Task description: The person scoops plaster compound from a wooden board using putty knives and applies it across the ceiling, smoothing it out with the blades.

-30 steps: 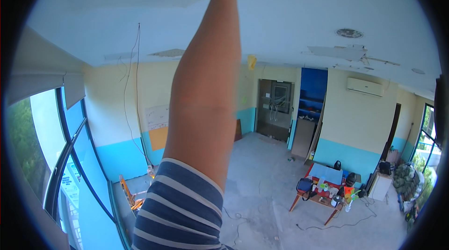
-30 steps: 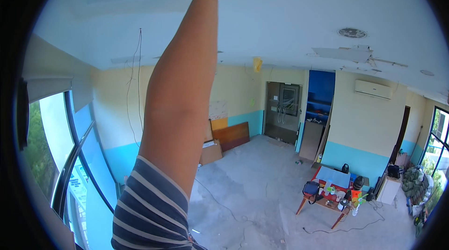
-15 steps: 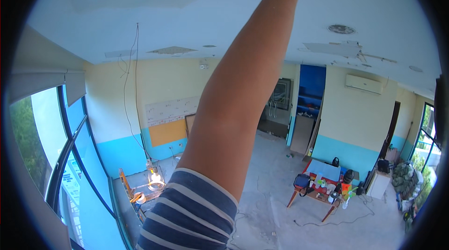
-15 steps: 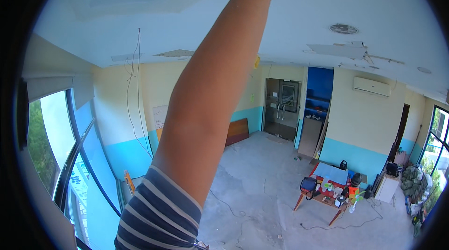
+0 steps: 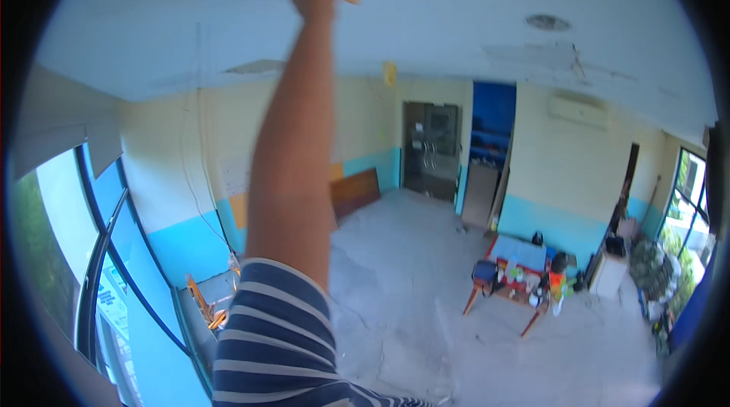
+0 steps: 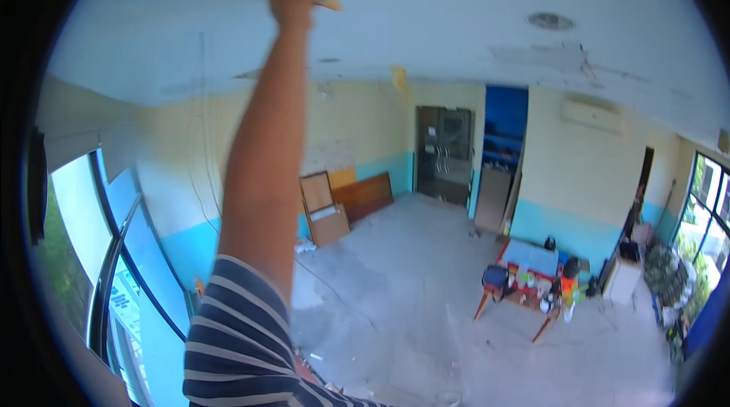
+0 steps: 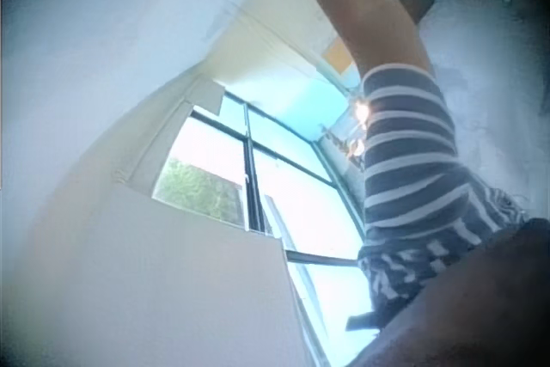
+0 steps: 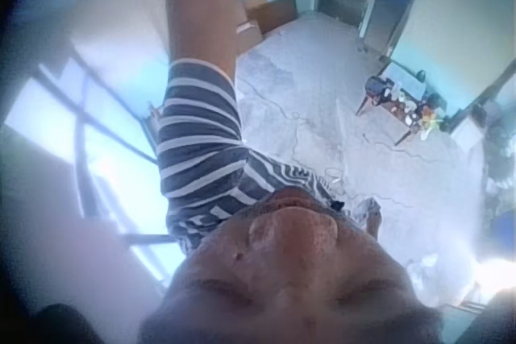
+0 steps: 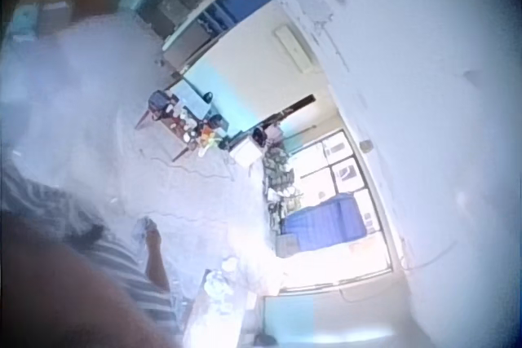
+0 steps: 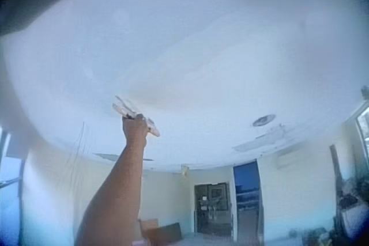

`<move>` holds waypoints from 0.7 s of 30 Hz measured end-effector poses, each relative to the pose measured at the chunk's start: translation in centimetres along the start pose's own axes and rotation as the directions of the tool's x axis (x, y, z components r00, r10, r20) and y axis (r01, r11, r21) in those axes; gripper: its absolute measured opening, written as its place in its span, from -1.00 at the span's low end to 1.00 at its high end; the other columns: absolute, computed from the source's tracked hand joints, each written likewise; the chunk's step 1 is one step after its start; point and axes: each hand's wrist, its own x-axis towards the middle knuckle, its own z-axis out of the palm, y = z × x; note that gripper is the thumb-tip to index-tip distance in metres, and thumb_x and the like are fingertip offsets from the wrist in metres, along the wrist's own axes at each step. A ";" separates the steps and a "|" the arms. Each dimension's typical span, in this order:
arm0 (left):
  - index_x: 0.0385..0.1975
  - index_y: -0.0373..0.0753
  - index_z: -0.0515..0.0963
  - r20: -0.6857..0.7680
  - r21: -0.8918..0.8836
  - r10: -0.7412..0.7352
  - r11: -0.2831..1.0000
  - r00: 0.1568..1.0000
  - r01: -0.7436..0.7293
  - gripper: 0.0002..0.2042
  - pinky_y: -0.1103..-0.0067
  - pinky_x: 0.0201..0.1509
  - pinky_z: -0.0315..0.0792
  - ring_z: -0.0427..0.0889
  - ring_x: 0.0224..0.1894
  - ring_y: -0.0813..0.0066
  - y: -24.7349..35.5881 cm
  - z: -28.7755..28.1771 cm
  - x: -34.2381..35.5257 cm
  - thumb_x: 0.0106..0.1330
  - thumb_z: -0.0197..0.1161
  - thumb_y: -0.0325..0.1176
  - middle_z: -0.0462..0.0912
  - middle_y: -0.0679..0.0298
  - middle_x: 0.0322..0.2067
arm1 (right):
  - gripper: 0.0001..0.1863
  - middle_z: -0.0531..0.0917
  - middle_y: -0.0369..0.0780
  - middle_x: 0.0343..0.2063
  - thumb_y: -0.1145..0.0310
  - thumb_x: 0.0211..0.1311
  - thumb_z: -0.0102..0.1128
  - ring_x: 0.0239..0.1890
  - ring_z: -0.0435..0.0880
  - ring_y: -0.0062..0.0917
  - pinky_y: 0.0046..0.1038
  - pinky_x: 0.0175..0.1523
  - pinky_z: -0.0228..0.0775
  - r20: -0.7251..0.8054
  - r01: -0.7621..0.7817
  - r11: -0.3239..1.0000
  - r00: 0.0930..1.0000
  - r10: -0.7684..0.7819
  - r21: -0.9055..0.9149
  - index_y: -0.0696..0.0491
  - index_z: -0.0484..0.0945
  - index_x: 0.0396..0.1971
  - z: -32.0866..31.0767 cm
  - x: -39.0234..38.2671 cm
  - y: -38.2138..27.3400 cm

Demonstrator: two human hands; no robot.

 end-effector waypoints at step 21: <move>0.00 -0.56 0.28 -0.008 0.312 -0.069 0.947 0.998 0.068 -0.53 0.46 -0.10 0.57 0.62 -0.07 0.19 -7.6 -9.4 10.9 0.20 0.21 -0.36 0.54 -0.05 -0.06 | -0.62 0.58 -0.23 -0.32 0.08 0.33 0.06 -0.41 0.55 -0.48 -0.50 -0.42 0.46 -0.143 -0.148 0.987 0.980 0.138 -0.067 0.04 0.47 -0.04 2.3 0.4 5.7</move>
